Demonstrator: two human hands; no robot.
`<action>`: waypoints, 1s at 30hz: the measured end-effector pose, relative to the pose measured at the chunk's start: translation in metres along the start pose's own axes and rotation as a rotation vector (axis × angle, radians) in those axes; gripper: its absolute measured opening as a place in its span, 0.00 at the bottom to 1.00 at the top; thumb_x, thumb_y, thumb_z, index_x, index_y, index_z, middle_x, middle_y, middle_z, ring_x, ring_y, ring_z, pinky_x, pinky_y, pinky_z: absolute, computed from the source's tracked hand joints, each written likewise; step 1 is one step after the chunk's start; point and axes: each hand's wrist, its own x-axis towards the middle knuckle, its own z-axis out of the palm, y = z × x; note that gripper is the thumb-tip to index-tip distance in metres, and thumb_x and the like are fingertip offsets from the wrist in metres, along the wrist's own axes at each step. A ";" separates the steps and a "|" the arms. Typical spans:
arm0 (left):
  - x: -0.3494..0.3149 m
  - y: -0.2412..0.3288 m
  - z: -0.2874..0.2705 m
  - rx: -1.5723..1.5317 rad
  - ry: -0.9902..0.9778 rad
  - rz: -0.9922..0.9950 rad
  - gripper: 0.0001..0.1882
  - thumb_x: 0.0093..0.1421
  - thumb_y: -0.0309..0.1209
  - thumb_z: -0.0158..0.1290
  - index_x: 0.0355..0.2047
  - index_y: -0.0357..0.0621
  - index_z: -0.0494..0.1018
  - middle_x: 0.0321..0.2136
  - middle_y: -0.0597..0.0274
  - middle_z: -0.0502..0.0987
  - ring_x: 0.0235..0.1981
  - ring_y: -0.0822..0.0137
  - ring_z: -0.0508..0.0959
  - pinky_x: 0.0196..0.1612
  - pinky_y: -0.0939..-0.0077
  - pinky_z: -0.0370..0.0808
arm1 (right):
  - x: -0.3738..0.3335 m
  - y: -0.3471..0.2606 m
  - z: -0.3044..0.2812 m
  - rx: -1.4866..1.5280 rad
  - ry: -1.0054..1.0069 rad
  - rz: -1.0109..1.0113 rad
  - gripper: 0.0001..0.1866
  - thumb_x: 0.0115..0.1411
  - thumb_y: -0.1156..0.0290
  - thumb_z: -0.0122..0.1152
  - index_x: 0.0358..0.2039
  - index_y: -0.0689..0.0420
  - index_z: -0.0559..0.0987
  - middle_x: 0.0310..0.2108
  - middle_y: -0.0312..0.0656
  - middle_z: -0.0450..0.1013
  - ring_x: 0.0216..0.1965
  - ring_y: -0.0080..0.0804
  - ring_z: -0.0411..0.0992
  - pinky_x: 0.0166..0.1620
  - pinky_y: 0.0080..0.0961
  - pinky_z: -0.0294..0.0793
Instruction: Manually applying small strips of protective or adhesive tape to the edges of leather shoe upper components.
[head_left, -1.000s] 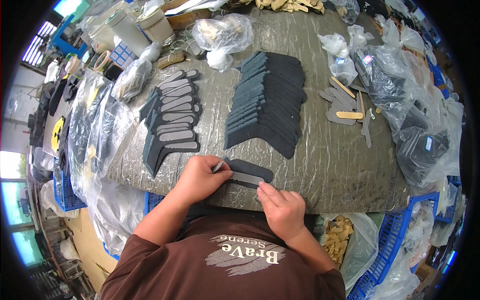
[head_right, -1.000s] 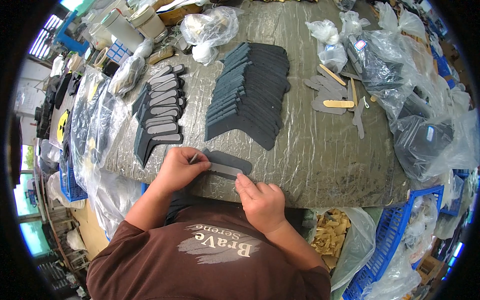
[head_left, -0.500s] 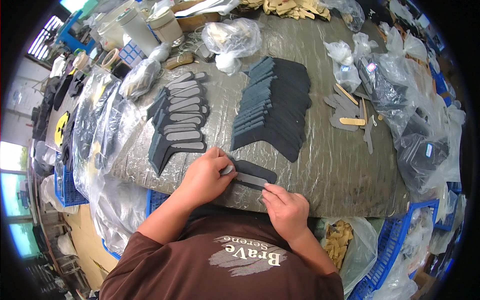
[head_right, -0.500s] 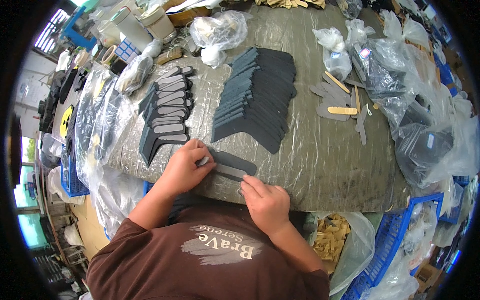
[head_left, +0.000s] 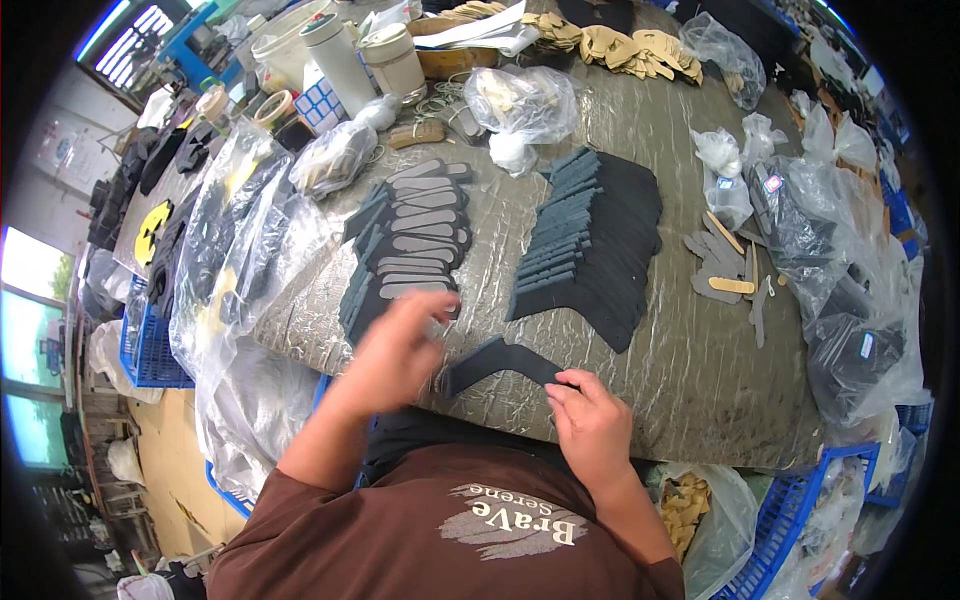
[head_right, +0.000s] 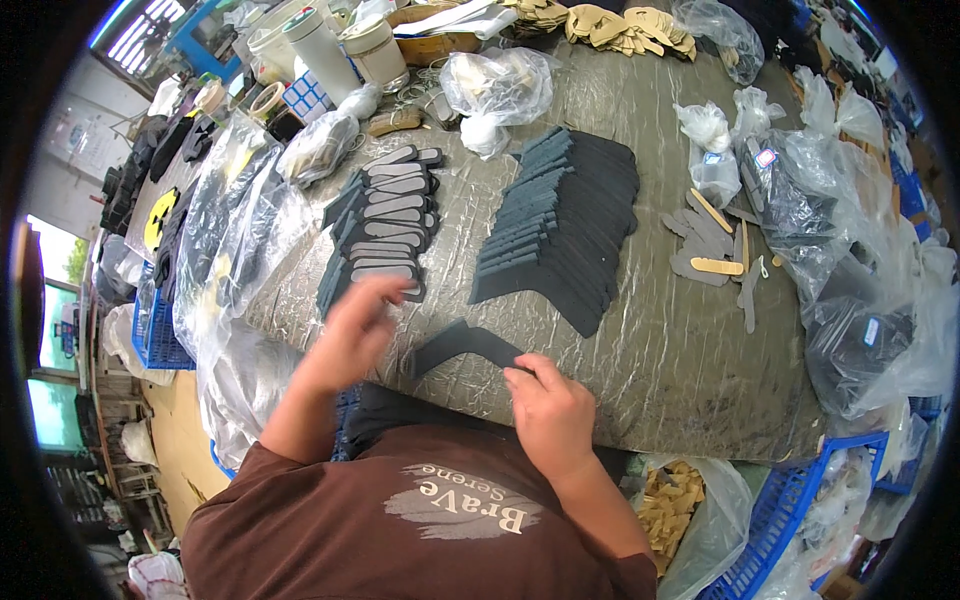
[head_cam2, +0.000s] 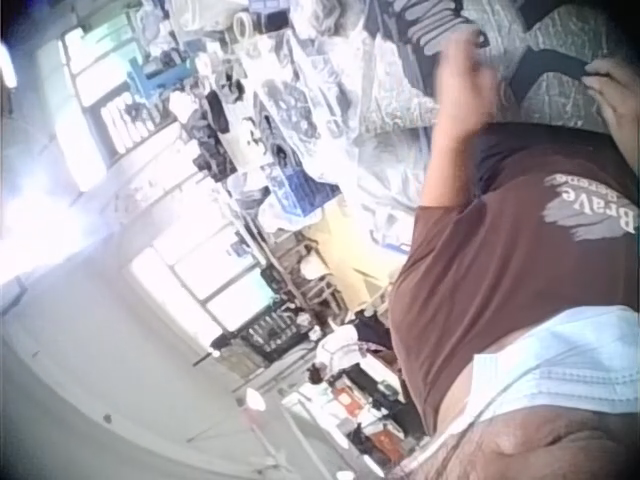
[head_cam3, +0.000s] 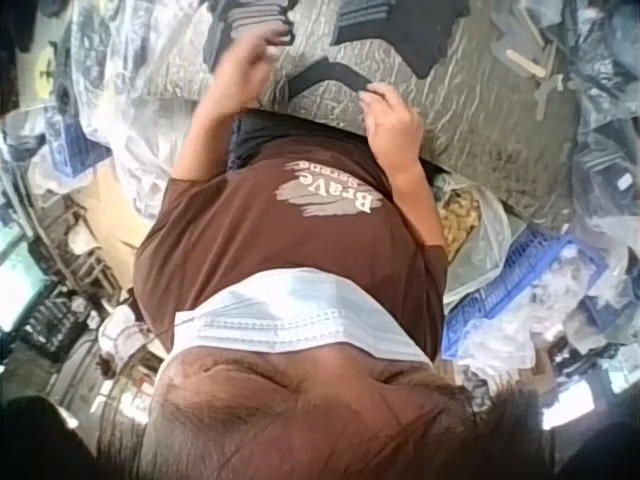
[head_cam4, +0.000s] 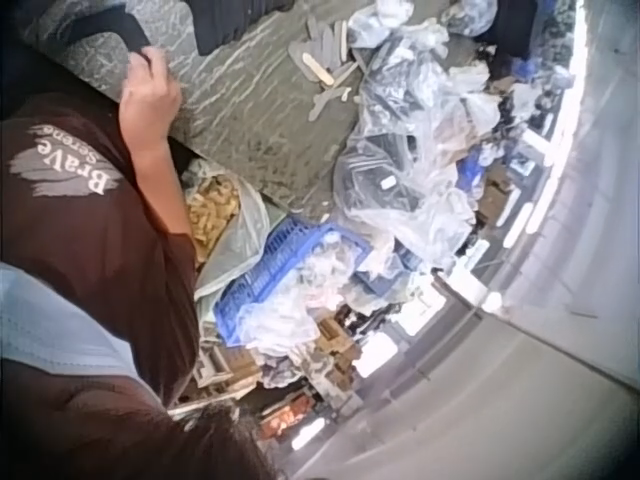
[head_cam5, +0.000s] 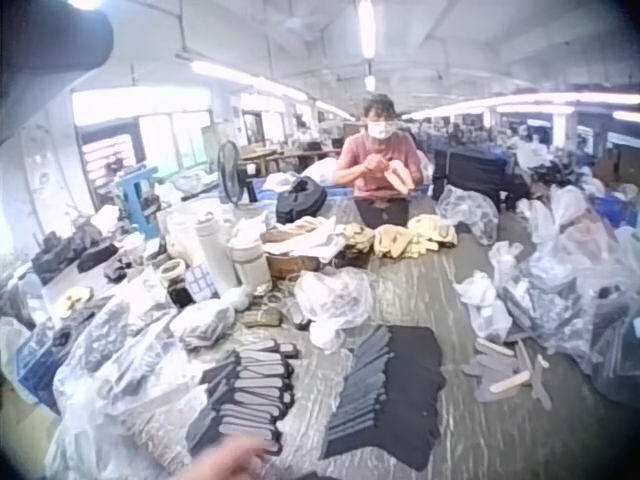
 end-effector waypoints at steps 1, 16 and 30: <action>-0.004 0.006 0.017 -0.073 -0.122 0.054 0.32 0.44 0.12 0.42 0.53 0.39 0.64 0.39 0.50 0.70 0.43 0.51 0.71 0.47 0.67 0.69 | 0.002 -0.006 0.001 0.158 0.024 0.030 0.06 0.49 0.78 0.63 0.30 0.59 0.79 0.33 0.39 0.74 0.25 0.37 0.74 0.30 0.28 0.72; -0.008 0.035 0.073 0.100 -0.179 0.289 0.34 0.43 0.19 0.52 0.55 0.32 0.62 0.35 0.49 0.71 0.36 0.50 0.75 0.36 0.63 0.74 | 0.001 -0.017 0.000 0.791 -0.062 0.375 0.03 0.56 0.79 0.60 0.27 0.65 0.76 0.25 0.35 0.71 0.25 0.17 0.65 0.28 0.16 0.64; -0.013 0.042 0.071 -1.120 -0.362 -0.348 0.23 0.66 0.42 0.43 0.55 0.39 0.65 0.43 0.60 0.69 0.41 0.71 0.69 0.38 0.77 0.69 | -0.003 -0.014 0.004 1.263 -0.027 0.375 0.03 0.58 0.81 0.51 0.28 0.60 0.70 0.27 0.31 0.65 0.25 0.13 0.60 0.29 0.13 0.61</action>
